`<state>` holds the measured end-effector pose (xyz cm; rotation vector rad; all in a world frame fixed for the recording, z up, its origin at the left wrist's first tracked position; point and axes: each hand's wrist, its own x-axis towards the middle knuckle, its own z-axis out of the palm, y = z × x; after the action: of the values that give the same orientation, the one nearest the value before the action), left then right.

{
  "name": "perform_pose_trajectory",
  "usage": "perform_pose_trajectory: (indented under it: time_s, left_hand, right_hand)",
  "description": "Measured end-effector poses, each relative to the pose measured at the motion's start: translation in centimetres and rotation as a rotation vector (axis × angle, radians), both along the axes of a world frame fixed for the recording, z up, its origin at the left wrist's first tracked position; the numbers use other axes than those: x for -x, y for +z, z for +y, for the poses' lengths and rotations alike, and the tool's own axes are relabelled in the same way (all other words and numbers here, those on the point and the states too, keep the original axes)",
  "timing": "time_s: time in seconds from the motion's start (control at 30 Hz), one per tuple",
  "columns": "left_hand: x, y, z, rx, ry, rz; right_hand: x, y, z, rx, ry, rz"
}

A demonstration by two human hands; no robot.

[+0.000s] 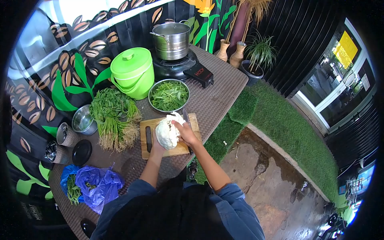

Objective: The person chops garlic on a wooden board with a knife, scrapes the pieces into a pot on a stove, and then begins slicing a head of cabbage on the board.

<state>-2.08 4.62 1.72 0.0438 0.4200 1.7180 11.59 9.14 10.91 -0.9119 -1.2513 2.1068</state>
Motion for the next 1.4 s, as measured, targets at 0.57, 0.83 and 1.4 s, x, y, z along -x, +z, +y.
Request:
perform_pose_trajectory:
  time_s: [0.57, 0.83, 1.4]
  left_hand:
    - [1.2, 0.6, 0.7, 0.152, -0.061, 0.172]
    - [0.5, 1.9, -0.1, 0.049, -0.002, 0.088]
    - [-0.1, 1.6, -0.2, 0.109, 0.195, 0.012]
  right_hand:
    - [-0.2, 0.1, 2.5, -0.780, -0.055, -0.462]
    - [0.9, -0.3, 1.2, -0.633, -0.232, -0.085]
    - [3.0, -2.4, 1.7, -0.692, -0.865, -0.337]
